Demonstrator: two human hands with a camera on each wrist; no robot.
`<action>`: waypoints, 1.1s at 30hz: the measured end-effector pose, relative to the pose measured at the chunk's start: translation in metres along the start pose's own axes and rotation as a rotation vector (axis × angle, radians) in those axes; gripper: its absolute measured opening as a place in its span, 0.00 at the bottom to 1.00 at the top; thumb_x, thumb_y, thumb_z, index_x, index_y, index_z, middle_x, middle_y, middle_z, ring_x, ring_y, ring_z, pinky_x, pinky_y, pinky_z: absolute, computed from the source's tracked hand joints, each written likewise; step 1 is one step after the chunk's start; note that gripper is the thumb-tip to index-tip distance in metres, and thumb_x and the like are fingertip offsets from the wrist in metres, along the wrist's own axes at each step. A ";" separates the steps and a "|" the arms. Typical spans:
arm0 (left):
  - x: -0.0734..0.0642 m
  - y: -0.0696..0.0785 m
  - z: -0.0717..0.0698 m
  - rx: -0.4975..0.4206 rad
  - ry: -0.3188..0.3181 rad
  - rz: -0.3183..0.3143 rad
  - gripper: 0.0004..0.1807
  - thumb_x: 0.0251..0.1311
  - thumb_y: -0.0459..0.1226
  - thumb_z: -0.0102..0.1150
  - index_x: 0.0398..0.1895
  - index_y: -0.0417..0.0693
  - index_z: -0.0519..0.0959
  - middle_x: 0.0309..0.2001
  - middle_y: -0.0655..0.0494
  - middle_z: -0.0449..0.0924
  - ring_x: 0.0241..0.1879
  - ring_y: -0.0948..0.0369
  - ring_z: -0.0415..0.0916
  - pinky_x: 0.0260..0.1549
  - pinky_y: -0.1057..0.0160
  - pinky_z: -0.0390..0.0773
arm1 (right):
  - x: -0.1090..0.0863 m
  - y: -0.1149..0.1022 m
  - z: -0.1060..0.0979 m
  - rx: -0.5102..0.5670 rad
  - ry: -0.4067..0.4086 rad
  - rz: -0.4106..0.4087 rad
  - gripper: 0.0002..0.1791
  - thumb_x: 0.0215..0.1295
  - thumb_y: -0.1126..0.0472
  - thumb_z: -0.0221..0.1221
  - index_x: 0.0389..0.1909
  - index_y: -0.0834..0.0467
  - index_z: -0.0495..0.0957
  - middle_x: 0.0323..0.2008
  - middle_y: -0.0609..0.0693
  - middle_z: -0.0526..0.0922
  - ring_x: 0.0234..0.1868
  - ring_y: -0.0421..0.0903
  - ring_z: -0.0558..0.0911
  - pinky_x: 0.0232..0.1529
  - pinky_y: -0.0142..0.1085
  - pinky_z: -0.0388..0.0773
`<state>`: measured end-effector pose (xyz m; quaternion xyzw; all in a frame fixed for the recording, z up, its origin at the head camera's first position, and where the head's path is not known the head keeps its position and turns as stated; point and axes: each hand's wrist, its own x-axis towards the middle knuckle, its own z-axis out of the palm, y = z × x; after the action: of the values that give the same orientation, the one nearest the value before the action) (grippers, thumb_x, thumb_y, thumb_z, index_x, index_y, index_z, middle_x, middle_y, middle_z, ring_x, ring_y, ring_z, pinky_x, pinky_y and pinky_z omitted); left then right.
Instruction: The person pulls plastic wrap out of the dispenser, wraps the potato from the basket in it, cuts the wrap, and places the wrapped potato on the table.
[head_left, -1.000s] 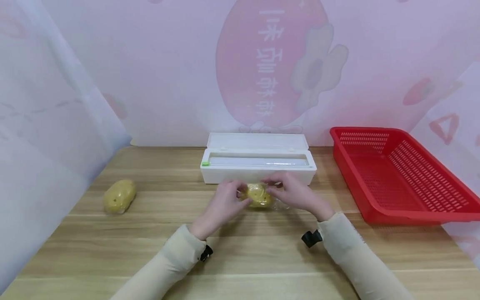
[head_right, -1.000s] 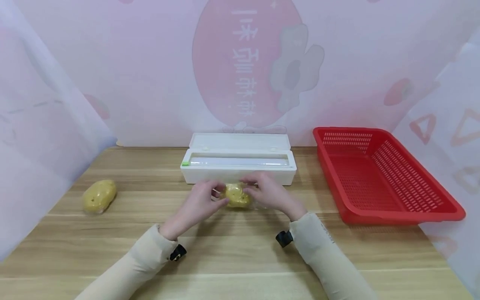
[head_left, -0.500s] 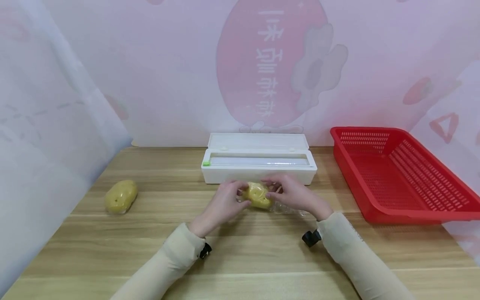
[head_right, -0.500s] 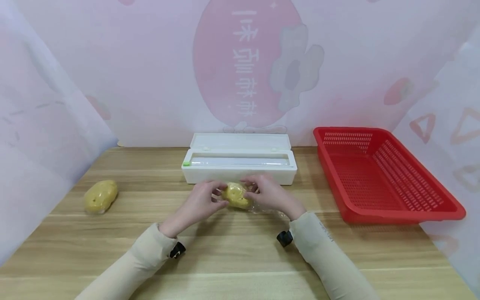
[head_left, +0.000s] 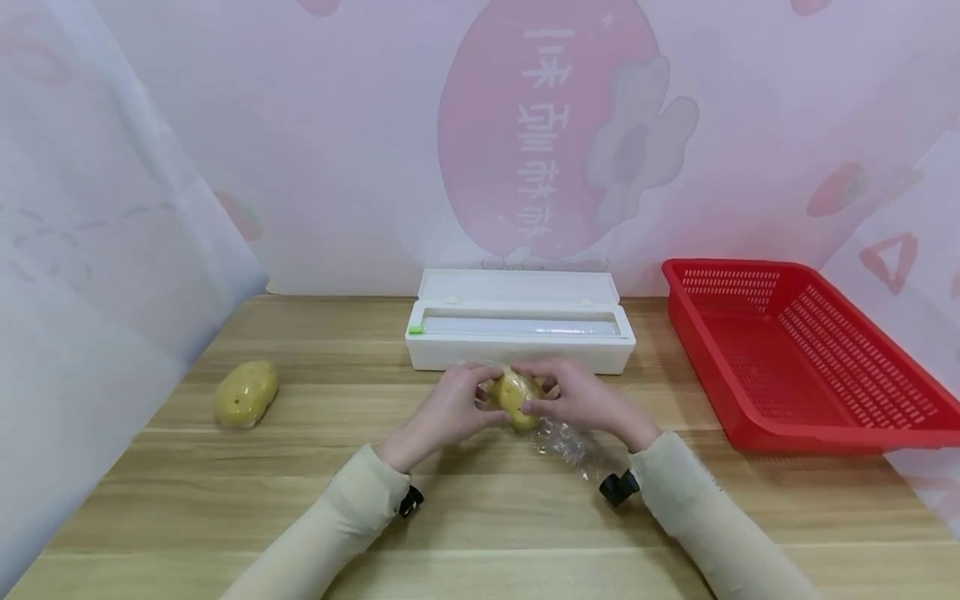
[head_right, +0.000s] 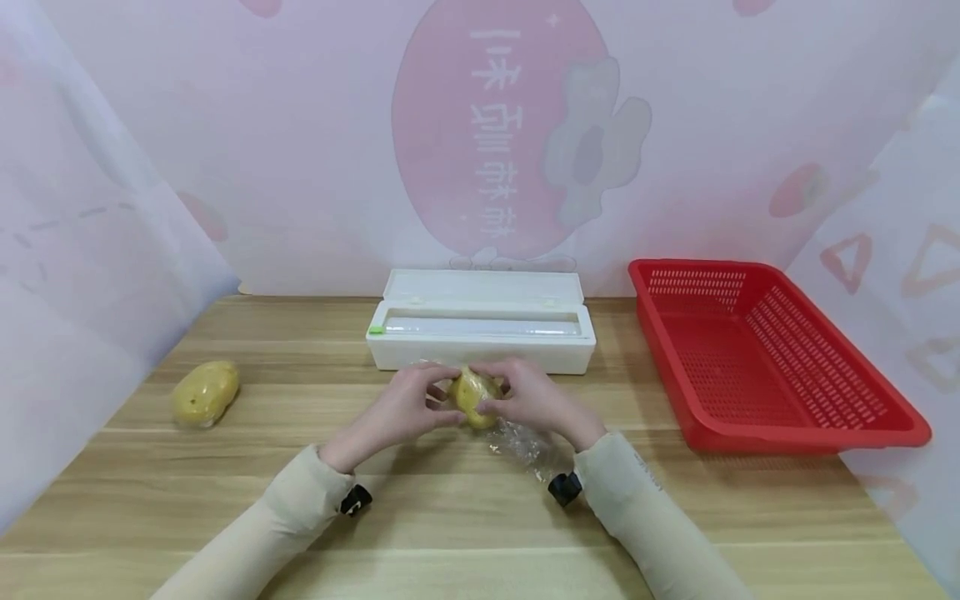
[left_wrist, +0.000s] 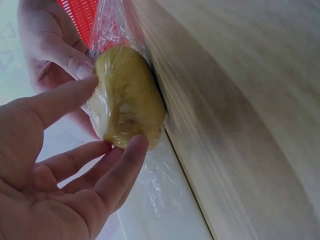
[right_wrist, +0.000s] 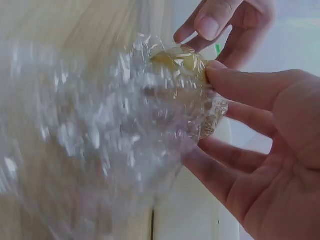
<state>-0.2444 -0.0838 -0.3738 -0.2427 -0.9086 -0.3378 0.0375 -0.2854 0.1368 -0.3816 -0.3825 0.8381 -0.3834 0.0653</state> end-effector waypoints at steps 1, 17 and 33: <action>0.000 -0.001 0.000 -0.004 -0.009 0.004 0.34 0.48 0.37 0.77 0.58 0.33 0.76 0.52 0.42 0.78 0.42 0.52 0.79 0.41 0.59 0.80 | 0.000 0.000 0.001 0.012 0.000 0.010 0.33 0.61 0.61 0.69 0.67 0.61 0.71 0.53 0.55 0.80 0.40 0.48 0.83 0.39 0.35 0.81; 0.005 -0.007 -0.005 -0.136 -0.075 0.013 0.37 0.39 0.35 0.82 0.58 0.37 0.77 0.53 0.47 0.79 0.44 0.53 0.80 0.43 0.60 0.81 | -0.004 0.000 -0.006 0.117 -0.079 0.065 0.37 0.56 0.59 0.73 0.67 0.56 0.72 0.57 0.53 0.79 0.40 0.47 0.84 0.42 0.38 0.80; 0.007 -0.020 -0.006 -0.165 -0.081 0.000 0.30 0.49 0.35 0.76 0.58 0.39 0.79 0.55 0.46 0.79 0.42 0.54 0.82 0.36 0.67 0.81 | -0.001 0.005 -0.003 0.135 -0.081 0.110 0.38 0.53 0.57 0.74 0.67 0.51 0.73 0.57 0.52 0.79 0.39 0.47 0.84 0.34 0.41 0.81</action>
<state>-0.2607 -0.0977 -0.3789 -0.2582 -0.8785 -0.4014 -0.0192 -0.2888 0.1408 -0.3829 -0.3457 0.8269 -0.4189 0.1458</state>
